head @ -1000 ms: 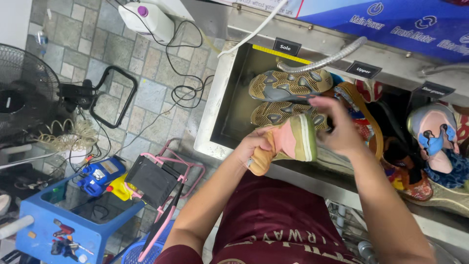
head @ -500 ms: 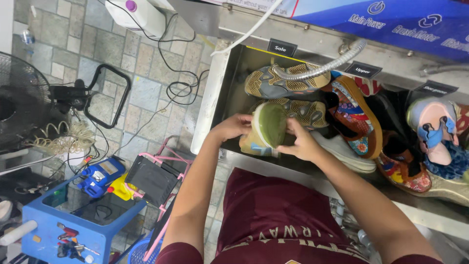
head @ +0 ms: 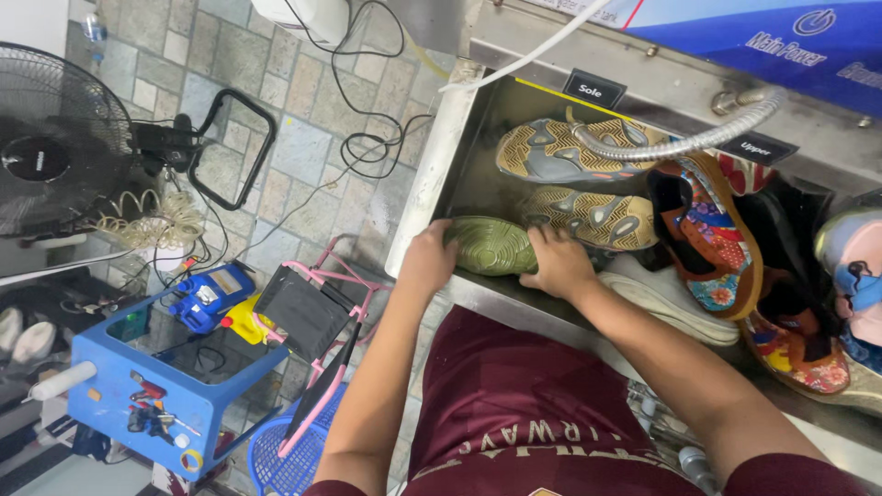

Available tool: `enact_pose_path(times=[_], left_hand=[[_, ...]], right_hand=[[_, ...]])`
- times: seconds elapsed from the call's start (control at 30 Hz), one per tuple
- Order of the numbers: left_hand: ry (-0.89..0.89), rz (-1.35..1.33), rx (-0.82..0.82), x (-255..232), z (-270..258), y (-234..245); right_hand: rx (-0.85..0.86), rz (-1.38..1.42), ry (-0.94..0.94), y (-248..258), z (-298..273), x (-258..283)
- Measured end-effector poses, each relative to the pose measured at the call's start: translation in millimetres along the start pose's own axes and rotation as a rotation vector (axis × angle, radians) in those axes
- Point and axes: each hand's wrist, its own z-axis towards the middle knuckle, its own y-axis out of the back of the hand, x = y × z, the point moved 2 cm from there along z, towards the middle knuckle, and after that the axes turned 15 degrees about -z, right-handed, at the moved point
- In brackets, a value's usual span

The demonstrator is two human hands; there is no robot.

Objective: The person uses a handheld steam cleaner to clean a green and pink sneaker. They hold the shoe in their left hand and direct steam onto the upper and sole areas, rotating the shoe to access different sides. The shoe is briefly rinsed under a tap before the steaming continues.

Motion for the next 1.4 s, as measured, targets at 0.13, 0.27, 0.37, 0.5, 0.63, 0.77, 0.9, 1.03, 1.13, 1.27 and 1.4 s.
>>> enact_pose_path(times=[0.13,0.27,0.37,0.5,0.63,0.77,0.9,1.03,1.13,1.27,1.4], left_hand=[[-0.087,0.099,0.073,7.1,-5.5,-15.9],[0.021,0.234,0.155,21.4,0.8,-33.8],[0.025,0.401,0.284,25.2,8.4,-48.5],[0.1,0.377,0.358,23.5,25.2,-48.2],[0.118,0.248,0.347,37.2,22.6,-50.6],[-0.271,-0.055,0.086,41.6,32.8,-60.3],[-0.071,-0.314,0.033,22.5,31.5,-76.1],[0.248,-1.105,0.26,-25.8,66.6,-111.3],[0.245,-1.251,0.519,-63.2,79.9,-128.1],[0.164,-0.986,0.582,-84.9,88.1,-158.5],[0.202,-1.159,0.417,-80.3,92.7,-194.4]], right_hand=[[0.127,-0.075,-0.153,-23.3,25.1,12.5],[0.148,-0.29,-0.333,-45.1,65.3,3.9],[0.368,-0.031,-0.52,-52.2,79.6,1.5],[0.159,-0.121,-0.494,-54.5,78.2,14.7],[0.09,-0.017,-0.404,-46.5,73.2,4.7],[0.048,0.331,-0.253,-23.3,44.8,-33.6],[-0.017,0.823,-0.301,-26.7,-6.2,-85.3],[-0.068,1.534,-0.39,-33.0,-56.8,-109.3],[-0.06,1.824,-0.362,-27.9,-68.6,-112.4],[-0.061,2.112,-0.548,-39.2,-75.5,-106.1],[-0.195,2.252,-0.392,-44.7,-61.8,-112.1]])
